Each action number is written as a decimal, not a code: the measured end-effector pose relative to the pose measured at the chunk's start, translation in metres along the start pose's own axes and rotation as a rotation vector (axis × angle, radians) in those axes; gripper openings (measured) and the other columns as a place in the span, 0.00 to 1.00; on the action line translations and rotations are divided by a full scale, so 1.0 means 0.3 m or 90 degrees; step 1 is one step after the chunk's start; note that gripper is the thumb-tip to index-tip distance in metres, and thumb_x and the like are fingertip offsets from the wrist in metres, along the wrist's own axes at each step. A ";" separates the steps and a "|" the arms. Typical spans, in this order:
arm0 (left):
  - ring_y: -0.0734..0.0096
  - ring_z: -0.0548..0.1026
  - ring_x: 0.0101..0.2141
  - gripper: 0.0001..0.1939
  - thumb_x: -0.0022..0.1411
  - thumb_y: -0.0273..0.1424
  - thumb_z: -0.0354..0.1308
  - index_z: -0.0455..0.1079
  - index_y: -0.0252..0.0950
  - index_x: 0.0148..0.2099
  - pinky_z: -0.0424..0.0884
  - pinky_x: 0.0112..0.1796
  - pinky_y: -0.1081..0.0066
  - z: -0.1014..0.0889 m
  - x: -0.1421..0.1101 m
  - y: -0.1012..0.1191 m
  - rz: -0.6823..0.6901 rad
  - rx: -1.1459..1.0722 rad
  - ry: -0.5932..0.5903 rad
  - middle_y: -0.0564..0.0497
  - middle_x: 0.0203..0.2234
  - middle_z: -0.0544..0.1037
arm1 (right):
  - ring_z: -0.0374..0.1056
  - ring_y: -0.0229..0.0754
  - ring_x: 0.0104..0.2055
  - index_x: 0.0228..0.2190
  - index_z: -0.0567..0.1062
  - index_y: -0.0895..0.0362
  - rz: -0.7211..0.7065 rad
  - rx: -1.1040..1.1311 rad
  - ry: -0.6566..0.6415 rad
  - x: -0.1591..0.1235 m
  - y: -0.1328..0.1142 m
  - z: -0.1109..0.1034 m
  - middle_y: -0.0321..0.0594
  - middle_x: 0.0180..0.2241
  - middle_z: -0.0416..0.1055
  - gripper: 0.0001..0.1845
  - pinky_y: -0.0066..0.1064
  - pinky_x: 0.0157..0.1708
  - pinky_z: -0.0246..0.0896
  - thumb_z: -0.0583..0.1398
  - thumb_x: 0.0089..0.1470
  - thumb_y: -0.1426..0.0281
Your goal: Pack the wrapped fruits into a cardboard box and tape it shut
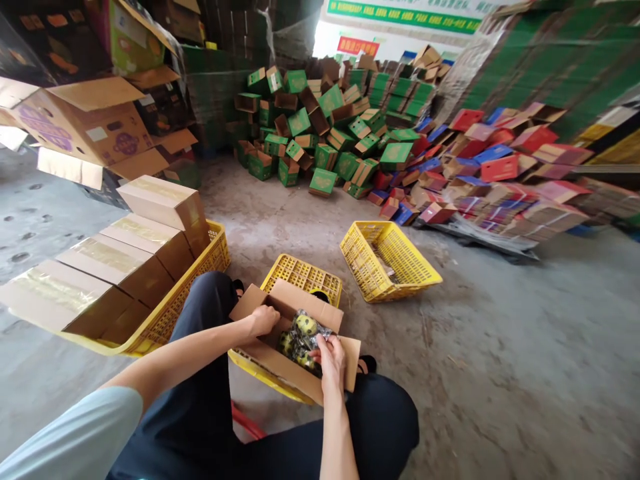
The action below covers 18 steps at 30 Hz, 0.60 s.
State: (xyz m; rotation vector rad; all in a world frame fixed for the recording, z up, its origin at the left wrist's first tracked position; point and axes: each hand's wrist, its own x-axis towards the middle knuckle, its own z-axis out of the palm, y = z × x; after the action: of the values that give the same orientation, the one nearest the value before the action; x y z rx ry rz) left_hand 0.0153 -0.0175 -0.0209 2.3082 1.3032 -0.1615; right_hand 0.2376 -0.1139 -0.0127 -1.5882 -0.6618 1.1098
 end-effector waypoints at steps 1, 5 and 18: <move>0.54 0.78 0.45 0.13 0.63 0.29 0.65 0.75 0.33 0.50 0.76 0.47 0.59 -0.010 -0.003 0.000 -0.020 0.022 0.003 0.40 0.42 0.79 | 0.70 0.40 0.17 0.30 0.74 0.55 -0.001 -0.001 0.000 -0.001 -0.001 0.000 0.36 0.24 0.78 0.26 0.28 0.17 0.62 0.71 0.37 0.49; 0.47 0.72 0.54 0.18 0.66 0.24 0.57 0.72 0.32 0.57 0.73 0.49 0.57 -0.011 -0.021 0.024 -0.064 0.097 0.039 0.33 0.52 0.74 | 0.70 0.40 0.17 0.30 0.74 0.55 0.002 0.005 0.004 -0.001 -0.003 0.002 0.36 0.23 0.78 0.26 0.28 0.16 0.62 0.71 0.37 0.49; 0.41 0.75 0.49 0.27 0.54 0.26 0.66 0.73 0.29 0.58 0.72 0.44 0.57 0.080 0.032 0.072 -0.059 0.186 -0.075 0.26 0.49 0.74 | 0.70 0.41 0.17 0.30 0.74 0.55 0.017 0.028 0.002 -0.010 -0.001 0.004 0.37 0.24 0.79 0.26 0.27 0.16 0.59 0.71 0.36 0.49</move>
State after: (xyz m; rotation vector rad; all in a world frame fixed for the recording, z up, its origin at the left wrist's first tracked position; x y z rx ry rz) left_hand 0.0417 -0.0304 -0.0375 2.4317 1.4044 -0.5434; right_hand 0.2354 -0.1158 -0.0114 -1.5651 -0.6117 1.1333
